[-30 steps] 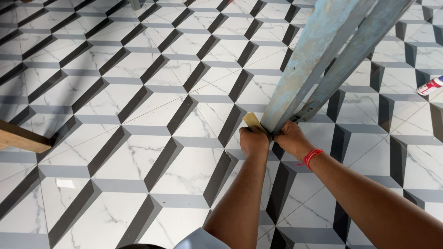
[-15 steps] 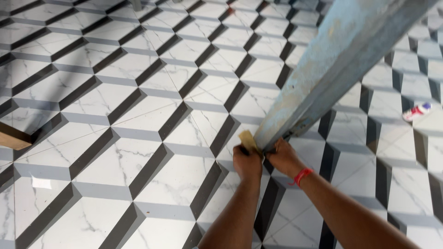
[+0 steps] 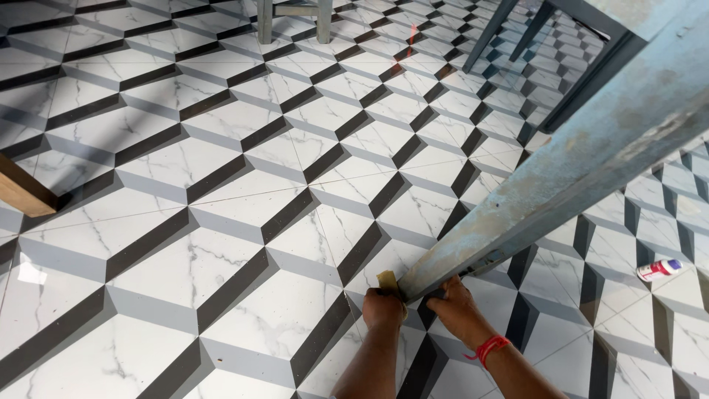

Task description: The person sands the legs and edges of a blue metal table using a sanding block. They systematically work on each leg and the tabletop perimeter, removing old paint and smoothing the surface.

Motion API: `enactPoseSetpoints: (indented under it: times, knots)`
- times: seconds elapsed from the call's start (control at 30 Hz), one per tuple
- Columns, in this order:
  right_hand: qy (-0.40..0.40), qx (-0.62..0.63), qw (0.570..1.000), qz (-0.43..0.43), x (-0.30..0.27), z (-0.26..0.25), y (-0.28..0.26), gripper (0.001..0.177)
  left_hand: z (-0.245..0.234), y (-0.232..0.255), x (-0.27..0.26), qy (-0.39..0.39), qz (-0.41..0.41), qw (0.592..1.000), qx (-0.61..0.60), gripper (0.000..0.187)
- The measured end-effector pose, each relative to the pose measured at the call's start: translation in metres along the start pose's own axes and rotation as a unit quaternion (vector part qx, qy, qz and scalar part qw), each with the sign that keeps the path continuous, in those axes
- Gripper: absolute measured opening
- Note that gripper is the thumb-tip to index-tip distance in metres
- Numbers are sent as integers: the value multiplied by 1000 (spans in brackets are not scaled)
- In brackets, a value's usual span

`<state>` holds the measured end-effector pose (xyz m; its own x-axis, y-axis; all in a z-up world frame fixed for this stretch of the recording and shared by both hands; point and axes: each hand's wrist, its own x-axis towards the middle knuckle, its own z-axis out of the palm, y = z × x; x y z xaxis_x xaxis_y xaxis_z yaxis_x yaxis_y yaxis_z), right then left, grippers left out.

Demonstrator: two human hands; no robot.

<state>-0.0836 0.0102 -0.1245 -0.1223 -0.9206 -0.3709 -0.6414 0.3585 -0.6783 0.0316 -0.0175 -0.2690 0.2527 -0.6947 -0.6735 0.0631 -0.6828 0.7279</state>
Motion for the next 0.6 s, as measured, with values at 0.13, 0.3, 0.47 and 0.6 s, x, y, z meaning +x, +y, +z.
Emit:
enactPoseSetpoints:
  times: [0.13,0.3,0.47,0.6]
  knots:
    - [-21,7,999,34,-1,-2,-7,70,10,-17,18,42,74,996,-19,56]
    - [-10,-2,999,49,7,2,0,64,21,-30,33,55,67,996,28,66]
    - [-17,17,999,45,11,-2,0,68,5,-18,21,43,86,994,53,42]
    - [-9,4,1000,27,18,-1,9,65,1,3,-18,110,105,987,58,28]
